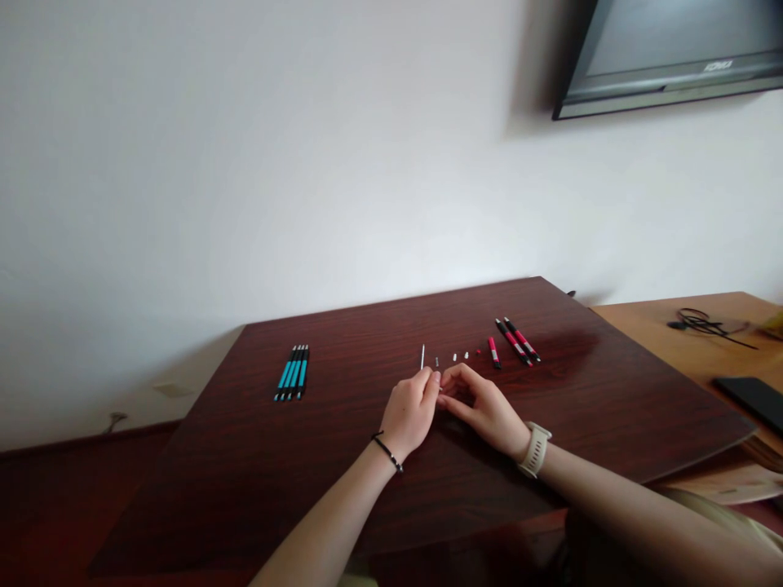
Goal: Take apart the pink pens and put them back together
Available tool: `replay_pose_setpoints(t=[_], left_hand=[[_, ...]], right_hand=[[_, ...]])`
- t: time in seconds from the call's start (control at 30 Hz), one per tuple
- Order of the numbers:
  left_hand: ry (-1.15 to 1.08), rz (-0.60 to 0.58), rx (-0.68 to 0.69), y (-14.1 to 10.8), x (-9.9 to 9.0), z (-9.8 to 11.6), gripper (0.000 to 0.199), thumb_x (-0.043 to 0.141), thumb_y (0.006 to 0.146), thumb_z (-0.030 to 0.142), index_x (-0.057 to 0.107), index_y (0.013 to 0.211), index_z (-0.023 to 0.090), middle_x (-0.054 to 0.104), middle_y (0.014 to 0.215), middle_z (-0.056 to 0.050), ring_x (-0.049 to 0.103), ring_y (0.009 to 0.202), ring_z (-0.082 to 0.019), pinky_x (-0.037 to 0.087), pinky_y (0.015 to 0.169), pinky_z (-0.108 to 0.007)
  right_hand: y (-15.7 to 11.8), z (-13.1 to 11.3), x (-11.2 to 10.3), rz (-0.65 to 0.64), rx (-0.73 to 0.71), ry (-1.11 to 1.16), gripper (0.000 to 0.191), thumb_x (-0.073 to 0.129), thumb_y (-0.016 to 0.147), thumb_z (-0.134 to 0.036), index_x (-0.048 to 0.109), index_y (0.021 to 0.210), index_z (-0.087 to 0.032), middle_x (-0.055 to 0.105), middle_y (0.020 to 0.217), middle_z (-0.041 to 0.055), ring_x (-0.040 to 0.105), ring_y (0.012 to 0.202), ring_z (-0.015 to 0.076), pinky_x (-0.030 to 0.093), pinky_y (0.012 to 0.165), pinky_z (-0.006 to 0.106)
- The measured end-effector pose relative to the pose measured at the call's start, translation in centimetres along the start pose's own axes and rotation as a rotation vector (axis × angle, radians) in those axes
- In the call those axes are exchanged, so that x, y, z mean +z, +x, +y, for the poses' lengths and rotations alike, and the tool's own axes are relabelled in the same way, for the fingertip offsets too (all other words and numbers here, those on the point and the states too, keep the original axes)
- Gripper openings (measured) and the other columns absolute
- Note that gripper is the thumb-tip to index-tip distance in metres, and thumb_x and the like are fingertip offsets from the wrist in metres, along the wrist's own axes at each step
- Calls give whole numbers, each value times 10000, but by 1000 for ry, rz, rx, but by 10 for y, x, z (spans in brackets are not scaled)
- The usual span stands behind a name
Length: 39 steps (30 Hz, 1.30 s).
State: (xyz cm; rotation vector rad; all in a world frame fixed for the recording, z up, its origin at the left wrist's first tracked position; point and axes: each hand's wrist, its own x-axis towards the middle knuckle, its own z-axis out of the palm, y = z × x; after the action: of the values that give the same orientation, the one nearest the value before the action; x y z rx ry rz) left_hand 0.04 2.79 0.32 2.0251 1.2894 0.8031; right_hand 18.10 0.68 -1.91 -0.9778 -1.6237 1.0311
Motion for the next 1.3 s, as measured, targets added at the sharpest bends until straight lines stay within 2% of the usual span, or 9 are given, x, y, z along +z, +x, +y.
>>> replay_pose_setpoints(t=[0.2, 0.43, 0.57, 0.7, 0.83, 0.97, 1.13, 1.23, 1.3], left_hand=[[-111, -39, -13, -6, -2, -3, 462, 367, 1132, 481, 497, 777, 216, 585, 700, 2, 542, 664, -161, 331, 642, -278], [-76, -85, -24, -20, -11, -2, 434, 400, 1124, 486, 499, 791, 225, 598, 688, 12, 571, 649, -165, 341, 630, -270], [-42, -123, 10, -29, -17, -3, 328, 427, 1117, 448, 582, 913, 243, 723, 829, -5, 693, 765, -198, 426, 705, -273], [39, -124, 41, -34, -18, -2, 247, 464, 1097, 430, 593, 979, 254, 766, 917, -24, 744, 844, -238, 473, 747, -301], [90, -85, 41, -35, -10, 5, 55, 524, 1008, 239, 538, 1060, 251, 743, 926, -40, 739, 860, -260, 487, 749, -316], [46, -70, 27, -35, 0, 9, 238, 455, 928, 81, 493, 1099, 242, 694, 879, -32, 705, 822, -247, 484, 752, -318], [-118, 3, 96, -32, 6, 1, 233, 411, 1042, 152, 521, 1232, 230, 719, 1010, -56, 702, 902, -214, 525, 863, -334], [-217, 57, 113, -30, 9, -4, 304, 402, 1091, 209, 496, 1380, 228, 747, 1022, -50, 682, 776, -165, 556, 817, -314], [-265, 81, 105, -29, 11, -5, 327, 418, 1107, 253, 476, 1428, 238, 767, 1136, -73, 707, 770, -149, 588, 785, -304]], right_hand=[[-4, 0, -1, -17, 44, -22, 207, 766, 979, -416, 681, 1059, -245, 740, 992, 31, 699, 898, 207, 582, 849, 343], [-5, -3, 1, -23, 47, -76, 166, 762, 980, -378, 699, 1049, -241, 742, 968, 25, 685, 868, 202, 573, 823, 331], [-5, -5, 2, -38, 12, -127, 181, 716, 1007, -370, 701, 1137, -244, 757, 1037, 41, 704, 910, 215, 579, 857, 353], [-5, -8, 1, -67, -25, -157, 174, 667, 1032, -351, 716, 1162, -246, 771, 1100, 59, 722, 980, 237, 577, 918, 386], [-4, -8, -2, -23, -30, -121, 176, 652, 1042, -384, 717, 1124, -242, 772, 1085, 62, 716, 983, 240, 570, 905, 388], [-3, -6, -6, 52, -10, -61, 212, 677, 1026, -443, 726, 1060, -240, 770, 1028, 59, 708, 953, 241, 561, 882, 386], [-4, -3, -11, 123, -45, -69, 231, 695, 1010, -470, 765, 1050, -253, 761, 1055, 72, 701, 1004, 263, 551, 905, 400], [-3, 0, -12, 165, -24, -31, 256, 699, 1000, -491, 752, 1051, -247, 746, 1028, 66, 678, 931, 242, 540, 839, 374], [-1, 1, -12, 164, 41, 63, 292, 702, 989, -519, 729, 1053, -235, 734, 992, 52, 651, 839, 210, 527, 767, 345]])
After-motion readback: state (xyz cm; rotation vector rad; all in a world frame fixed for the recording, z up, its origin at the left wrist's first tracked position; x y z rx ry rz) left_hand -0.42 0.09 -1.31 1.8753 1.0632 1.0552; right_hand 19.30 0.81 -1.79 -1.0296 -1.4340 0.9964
